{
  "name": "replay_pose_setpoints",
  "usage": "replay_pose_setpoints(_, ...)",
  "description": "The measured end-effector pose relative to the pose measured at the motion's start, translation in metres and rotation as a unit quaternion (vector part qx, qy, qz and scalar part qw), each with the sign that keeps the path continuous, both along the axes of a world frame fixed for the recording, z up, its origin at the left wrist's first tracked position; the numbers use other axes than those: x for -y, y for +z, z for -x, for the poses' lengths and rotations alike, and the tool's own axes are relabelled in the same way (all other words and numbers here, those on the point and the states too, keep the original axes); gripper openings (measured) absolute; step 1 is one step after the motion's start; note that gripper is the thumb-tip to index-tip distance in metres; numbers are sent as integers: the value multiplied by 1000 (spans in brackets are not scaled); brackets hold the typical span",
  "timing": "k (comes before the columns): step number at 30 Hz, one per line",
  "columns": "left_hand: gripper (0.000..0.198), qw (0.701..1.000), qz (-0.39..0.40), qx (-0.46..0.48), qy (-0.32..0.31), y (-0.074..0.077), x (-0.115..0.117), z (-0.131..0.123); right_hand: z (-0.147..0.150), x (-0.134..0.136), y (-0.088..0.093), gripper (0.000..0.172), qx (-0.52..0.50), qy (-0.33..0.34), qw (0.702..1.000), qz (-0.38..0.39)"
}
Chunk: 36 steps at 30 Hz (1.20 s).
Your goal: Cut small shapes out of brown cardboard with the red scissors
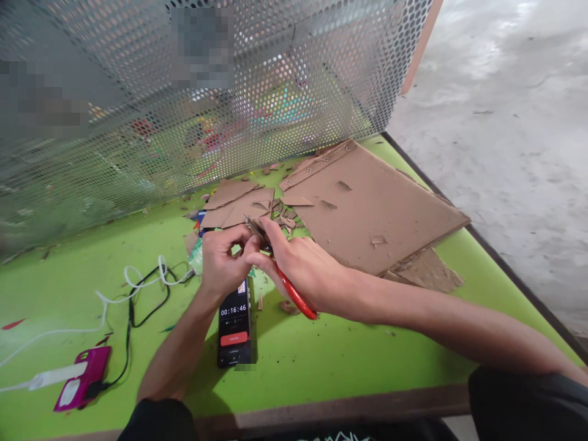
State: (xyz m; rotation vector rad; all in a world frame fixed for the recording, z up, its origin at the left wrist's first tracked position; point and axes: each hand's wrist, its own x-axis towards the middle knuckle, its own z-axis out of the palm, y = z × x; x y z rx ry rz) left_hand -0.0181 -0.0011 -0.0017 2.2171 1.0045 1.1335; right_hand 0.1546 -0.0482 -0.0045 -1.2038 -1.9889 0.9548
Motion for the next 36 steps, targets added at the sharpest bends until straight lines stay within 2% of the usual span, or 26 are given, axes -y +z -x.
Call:
replay_pose_setpoints(9, 31, 1000, 1, 10, -9, -2, 0, 0, -1, 0, 0, 56, 0, 5, 1000, 6)
replay_pose_setpoints(15, 29, 1000, 8, 13, -10, -1, 0, 1, -1, 0, 1, 54, -11, 7, 1000, -22)
replay_pose_setpoints(20, 26, 1000, -8, 2, 24, 3, 0, 5, -4, 1, 4, 67, 2, 11, 999, -44)
replay_pose_setpoints(23, 26, 998, -20, 2, 52, 6, -2, 10, -6, 2, 7, 68, 21, 25, 999, -41)
replay_pose_setpoints(31, 30, 993, -42, 45, 101, 8, -12, 24, -9, 8, 24, 61, 82, 49, 995, 6)
replay_pose_setpoints(36, 31, 993, -31, 58, 96, 9, -13, 25, -17, 6, 30, 52, 86, 32, 995, -34)
